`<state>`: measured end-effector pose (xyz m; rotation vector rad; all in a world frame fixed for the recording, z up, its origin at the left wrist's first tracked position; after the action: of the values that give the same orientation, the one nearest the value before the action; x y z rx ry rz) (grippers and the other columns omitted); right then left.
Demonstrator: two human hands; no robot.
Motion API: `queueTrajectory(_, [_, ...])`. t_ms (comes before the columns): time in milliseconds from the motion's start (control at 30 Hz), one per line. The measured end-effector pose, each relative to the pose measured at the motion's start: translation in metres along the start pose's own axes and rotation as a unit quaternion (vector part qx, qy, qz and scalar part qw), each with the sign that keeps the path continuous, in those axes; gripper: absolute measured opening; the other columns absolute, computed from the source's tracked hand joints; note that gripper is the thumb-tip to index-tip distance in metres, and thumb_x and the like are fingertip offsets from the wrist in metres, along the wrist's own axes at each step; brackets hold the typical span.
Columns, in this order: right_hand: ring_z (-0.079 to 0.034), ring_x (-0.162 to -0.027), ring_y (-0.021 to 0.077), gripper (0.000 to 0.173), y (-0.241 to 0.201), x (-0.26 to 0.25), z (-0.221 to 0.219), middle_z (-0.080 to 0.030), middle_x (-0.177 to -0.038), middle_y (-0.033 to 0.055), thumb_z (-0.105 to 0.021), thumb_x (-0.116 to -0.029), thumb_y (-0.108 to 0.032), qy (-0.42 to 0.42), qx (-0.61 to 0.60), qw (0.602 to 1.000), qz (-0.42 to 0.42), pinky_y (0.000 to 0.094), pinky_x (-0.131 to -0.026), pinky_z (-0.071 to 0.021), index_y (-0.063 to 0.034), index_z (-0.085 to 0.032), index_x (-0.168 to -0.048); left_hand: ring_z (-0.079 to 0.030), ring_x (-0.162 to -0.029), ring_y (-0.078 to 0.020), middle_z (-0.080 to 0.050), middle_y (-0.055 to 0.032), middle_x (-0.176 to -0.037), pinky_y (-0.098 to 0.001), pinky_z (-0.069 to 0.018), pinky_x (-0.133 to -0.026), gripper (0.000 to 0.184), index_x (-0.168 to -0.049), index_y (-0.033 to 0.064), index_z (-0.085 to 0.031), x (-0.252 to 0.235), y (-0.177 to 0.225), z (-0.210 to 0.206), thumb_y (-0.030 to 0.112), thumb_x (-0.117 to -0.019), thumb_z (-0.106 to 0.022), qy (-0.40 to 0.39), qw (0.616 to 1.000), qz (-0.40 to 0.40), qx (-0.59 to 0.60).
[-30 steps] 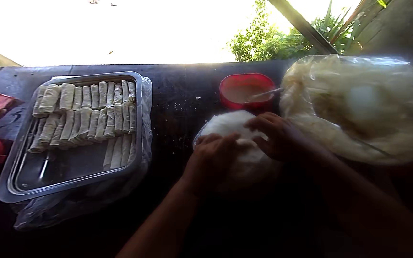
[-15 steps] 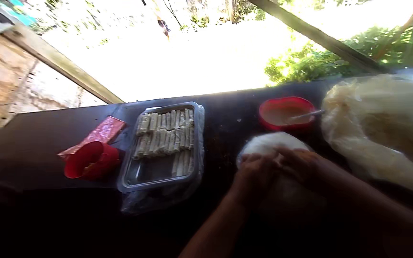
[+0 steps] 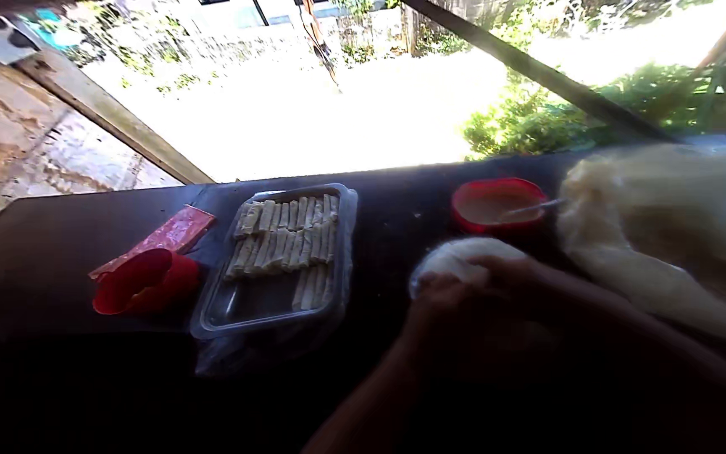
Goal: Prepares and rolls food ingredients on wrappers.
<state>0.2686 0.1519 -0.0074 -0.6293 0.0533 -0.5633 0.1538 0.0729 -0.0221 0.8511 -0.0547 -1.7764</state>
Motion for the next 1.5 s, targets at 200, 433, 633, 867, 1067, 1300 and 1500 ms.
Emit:
queueTrajectory(200, [-0.073,-0.085,0.0127,0.045,0.014,-0.008,-0.002,-0.076,-0.094,0.0033,-0.066,-0.1006,-0.018,-0.022,-0.002,1.000,-0.002,0.0365,-0.083,-0.0605,-0.0122,-0.053,-0.143,-0.069,-0.099,-0.0104,-0.076,0.0042,-0.105,-0.0412,-0.0472,-0.100,0.029,-0.124,0.0181,-0.070,0.002,-0.009,-0.008,0.036,-0.1034,-0.058,-0.021,1.000,-0.014,0.002])
queueTrajectory(433, [-0.071,-0.081,0.0125,0.047,0.011,-0.014,0.003,-0.073,-0.089,0.0035,-0.072,-0.0973,-0.016,-0.037,-0.012,0.999,-0.002,0.0361,-0.081,-0.0599,-0.0109,-0.055,-0.141,-0.069,-0.098,-0.0098,-0.075,0.0052,-0.102,-0.0430,-0.0483,-0.100,0.029,-0.125,0.0165,-0.066,0.001,-0.017,-0.014,0.034,-0.1042,-0.057,-0.045,0.998,0.010,0.045])
queueTrajectory(633, [-0.068,-0.104,0.0135,0.032,0.000,0.011,0.007,-0.071,-0.108,0.0017,-0.070,-0.0961,-0.024,0.100,0.078,0.988,0.089,0.0358,-0.096,-0.0569,-0.0111,-0.066,-0.125,-0.069,-0.098,-0.0072,-0.077,0.0070,-0.104,-0.0407,-0.0471,-0.102,0.029,-0.125,0.0166,-0.067,0.005,-0.021,-0.014,0.035,-0.1050,-0.057,-0.032,0.998,0.018,0.059])
queueTrajectory(867, [-0.070,-0.100,0.0125,0.038,0.006,0.015,-0.012,-0.075,-0.102,-0.0009,-0.057,-0.1052,-0.022,0.109,0.092,0.986,0.083,0.0328,-0.098,-0.0549,-0.0111,-0.055,-0.142,-0.066,-0.113,-0.0114,-0.076,0.0036,-0.113,-0.0415,-0.0429,-0.105,0.036,-0.129,0.0178,-0.067,0.009,-0.017,-0.009,0.041,-0.1042,-0.056,0.012,1.000,-0.010,0.016])
queueTrajectory(1067, [-0.069,-0.108,0.0142,0.041,0.011,0.023,-0.003,-0.074,-0.111,0.0006,-0.059,-0.1043,-0.025,0.120,0.089,0.986,0.070,0.0353,-0.101,-0.0539,-0.0127,-0.056,-0.143,-0.069,-0.099,-0.0079,-0.077,0.0065,-0.106,-0.0387,-0.0475,-0.102,0.031,-0.128,0.0164,-0.066,0.000,-0.018,-0.014,0.035,-0.1043,-0.058,-0.022,0.999,-0.020,0.044])
queueTrajectory(1300, [-0.064,-0.115,0.0142,0.025,0.041,0.054,0.006,-0.072,-0.114,0.0023,-0.058,-0.1032,-0.028,0.170,0.094,0.980,0.031,0.0301,-0.102,-0.0518,-0.0134,-0.075,-0.116,-0.068,-0.097,-0.0079,-0.076,0.0079,-0.114,-0.0391,-0.0470,-0.096,0.030,-0.129,0.0202,-0.065,0.002,-0.018,-0.015,0.035,-0.1069,-0.051,-0.034,0.998,-0.047,0.026])
queueTrajectory(1500, [-0.066,-0.096,0.0150,0.027,0.037,0.052,0.006,-0.070,-0.091,-0.0008,-0.053,-0.1052,-0.034,0.174,0.136,0.975,-0.006,0.0340,-0.088,-0.0538,-0.0171,-0.075,-0.103,-0.065,-0.093,-0.0089,-0.075,0.0111,-0.114,-0.0380,-0.0441,-0.092,0.034,-0.137,0.0273,-0.062,-0.003,-0.015,-0.019,0.035,-0.1095,-0.043,-0.076,0.995,-0.071,0.010])
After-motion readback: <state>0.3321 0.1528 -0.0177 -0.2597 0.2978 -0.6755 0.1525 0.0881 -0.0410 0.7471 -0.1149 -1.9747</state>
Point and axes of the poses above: each hand's wrist, its own x-axis away from the middle knuckle, its own z-axis out of the back of the hand, y = z × x, the point moved 7 cm from there along -x, towards the middle knuckle
